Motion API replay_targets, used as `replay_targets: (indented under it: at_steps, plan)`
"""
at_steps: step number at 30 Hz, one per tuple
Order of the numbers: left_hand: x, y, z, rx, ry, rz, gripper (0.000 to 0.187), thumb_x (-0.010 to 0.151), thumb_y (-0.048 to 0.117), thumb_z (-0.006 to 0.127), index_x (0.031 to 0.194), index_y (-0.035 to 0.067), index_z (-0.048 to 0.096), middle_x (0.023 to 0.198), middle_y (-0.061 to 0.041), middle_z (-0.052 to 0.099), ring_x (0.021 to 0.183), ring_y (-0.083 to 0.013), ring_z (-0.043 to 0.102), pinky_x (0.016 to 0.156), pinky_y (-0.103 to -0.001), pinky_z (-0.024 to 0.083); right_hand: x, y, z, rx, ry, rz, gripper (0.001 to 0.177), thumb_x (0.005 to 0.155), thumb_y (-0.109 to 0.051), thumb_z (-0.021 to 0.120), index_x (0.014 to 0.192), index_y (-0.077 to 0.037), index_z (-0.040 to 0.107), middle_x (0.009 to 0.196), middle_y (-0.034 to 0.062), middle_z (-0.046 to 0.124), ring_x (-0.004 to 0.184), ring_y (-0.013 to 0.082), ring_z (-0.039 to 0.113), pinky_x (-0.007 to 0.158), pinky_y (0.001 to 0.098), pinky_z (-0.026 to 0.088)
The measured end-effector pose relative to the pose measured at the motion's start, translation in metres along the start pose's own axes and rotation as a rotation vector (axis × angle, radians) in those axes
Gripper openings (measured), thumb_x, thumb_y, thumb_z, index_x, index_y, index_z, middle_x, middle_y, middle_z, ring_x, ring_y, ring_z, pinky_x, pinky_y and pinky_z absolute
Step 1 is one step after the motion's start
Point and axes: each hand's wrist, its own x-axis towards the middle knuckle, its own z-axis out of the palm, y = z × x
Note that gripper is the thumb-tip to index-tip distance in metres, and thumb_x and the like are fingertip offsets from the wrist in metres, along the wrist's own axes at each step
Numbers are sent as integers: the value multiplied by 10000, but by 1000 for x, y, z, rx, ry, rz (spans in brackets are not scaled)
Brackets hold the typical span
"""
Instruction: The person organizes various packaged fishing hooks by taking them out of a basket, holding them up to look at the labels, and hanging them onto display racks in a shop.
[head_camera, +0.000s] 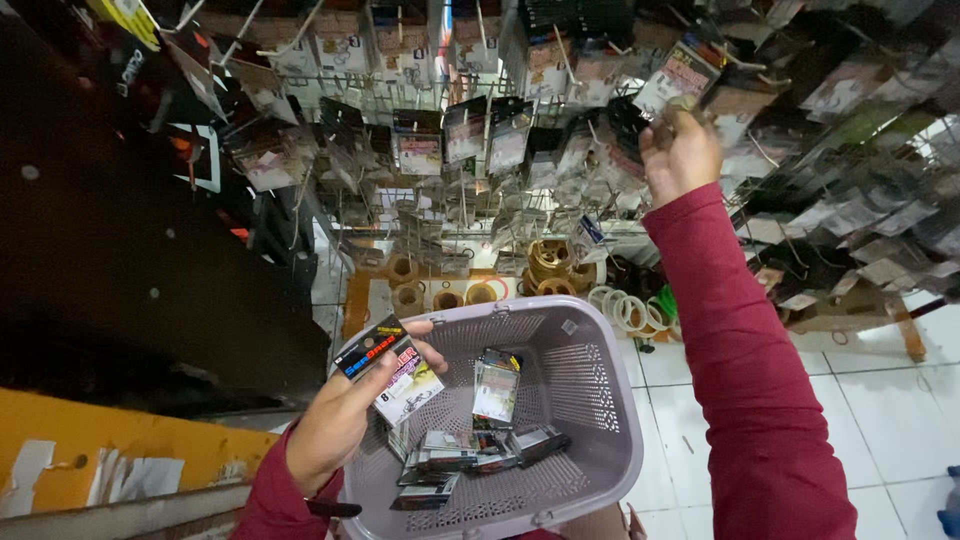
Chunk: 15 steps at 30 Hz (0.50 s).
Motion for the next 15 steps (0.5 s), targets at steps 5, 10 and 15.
replay_targets:
  at_steps: [5,10,15]
  plan:
    - [-4,15,10,81,16,-26,511,997,253,508,1380,-80,563,1102,-206,751,1059,-288,721,948,-378,564,-54,-17,-1,-195,-97,-61,301,962,-34,666,1231,-120,565,966,22,660,661,95,516,543,233,406]
    - [-3,8,5,33,5,-13,511,990,247,534,1380,-81,561,1095,-219,748,1061,-308,720,943,-394,573,-74,-26,-25,-257,-123,-124,201,969,-64,657,1145,-143,600,1063,9,653,710,92,503,595,238,419]
    - [-2,20,13,150,-23,32,525,1014,298,492,1373,-77,568,1069,-179,746,1043,-301,721,978,-412,558,-98,-44,-45,-314,-236,-434,130,1030,-49,632,1047,-173,596,994,-15,637,848,122,582,701,274,478]
